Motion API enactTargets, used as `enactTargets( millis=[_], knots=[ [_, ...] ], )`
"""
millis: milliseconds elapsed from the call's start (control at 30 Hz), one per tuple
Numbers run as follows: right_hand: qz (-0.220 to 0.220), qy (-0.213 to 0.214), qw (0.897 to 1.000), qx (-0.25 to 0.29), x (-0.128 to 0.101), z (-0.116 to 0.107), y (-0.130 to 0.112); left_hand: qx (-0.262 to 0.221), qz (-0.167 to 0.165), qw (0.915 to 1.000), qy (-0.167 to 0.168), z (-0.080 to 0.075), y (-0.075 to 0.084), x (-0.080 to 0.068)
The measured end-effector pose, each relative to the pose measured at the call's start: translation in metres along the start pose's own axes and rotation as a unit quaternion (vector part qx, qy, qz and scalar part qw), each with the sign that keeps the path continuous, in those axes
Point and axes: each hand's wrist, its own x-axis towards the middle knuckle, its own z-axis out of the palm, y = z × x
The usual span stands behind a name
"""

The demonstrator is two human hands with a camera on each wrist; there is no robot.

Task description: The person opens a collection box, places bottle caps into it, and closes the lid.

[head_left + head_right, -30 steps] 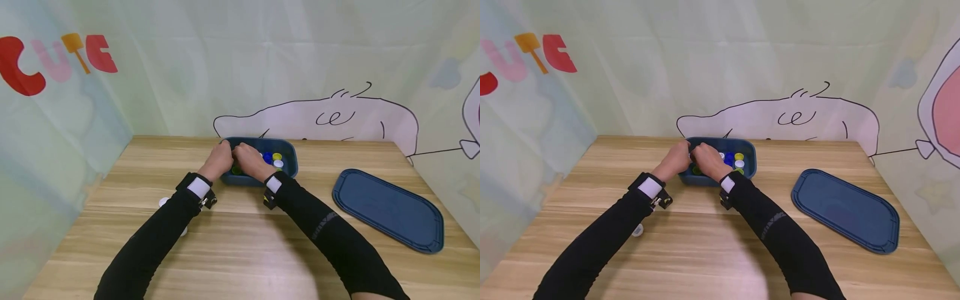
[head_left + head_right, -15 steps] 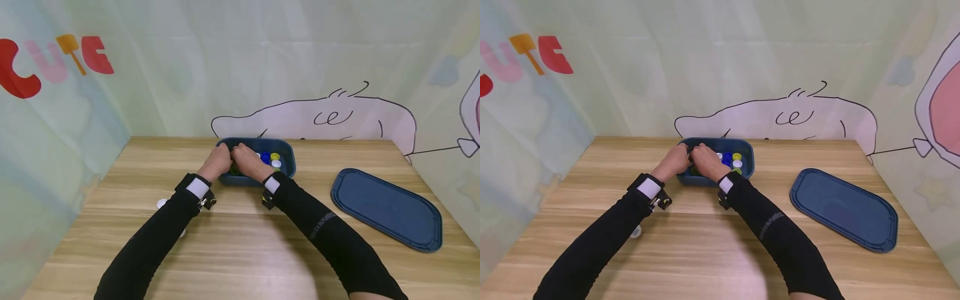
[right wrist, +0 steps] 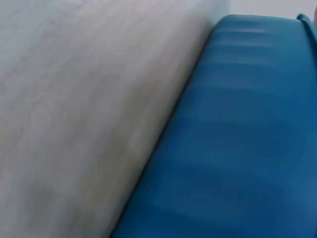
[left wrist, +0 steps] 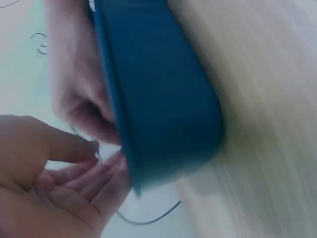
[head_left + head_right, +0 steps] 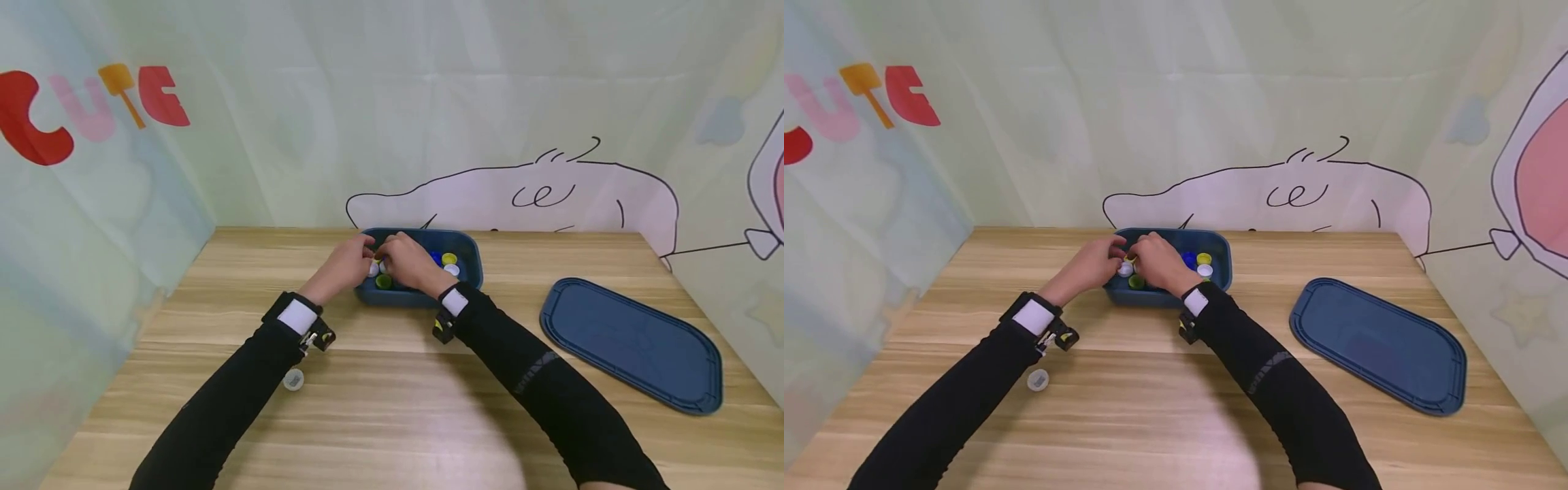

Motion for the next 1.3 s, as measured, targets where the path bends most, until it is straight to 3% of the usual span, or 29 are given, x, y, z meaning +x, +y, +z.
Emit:
enactTargets(
  millis=[167, 433, 567, 700, 833, 1033, 1133, 1300],
  knots=[
    [0.009, 0.007, 0.999, 0.035, -0.008, -0.012, -0.003, -0.008, 0.042, 0.9988, 0.027, -0.017, -0.005, -0.025],
    [-0.015, 0.031, 0.998, 0.057, -0.030, -0.023, -0.023, -0.001, 0.034, 0.9989, 0.033, -0.036, -0.008, -0.068],
    [-0.053, 0.054, 0.995, 0.063, -0.045, -0.025, -0.045, 0.021, 0.038, 0.9988, 0.021, -0.039, -0.007, -0.091],
    [-0.120, 0.054, 0.991, 0.035, -0.056, -0.021, -0.073, 0.054, 0.043, 0.9976, 0.006, -0.041, -0.013, -0.121],
    [-0.175, 0.021, 0.984, 0.009, -0.064, -0.010, -0.103, 0.080, 0.044, 0.9958, -0.006, -0.042, -0.025, -0.149],
    [-0.234, -0.057, 0.970, -0.028, -0.074, 0.009, -0.141, 0.095, 0.000, 0.9954, -0.014, -0.033, -0.045, -0.181],
    [-0.261, -0.094, 0.959, -0.054, -0.077, 0.019, -0.154, 0.091, -0.003, 0.9959, 0.001, -0.022, -0.054, -0.194],
    [-0.277, -0.154, 0.945, -0.084, -0.080, 0.033, -0.165, 0.121, 0.024, 0.9914, 0.045, -0.001, -0.062, -0.209]
  ],
)
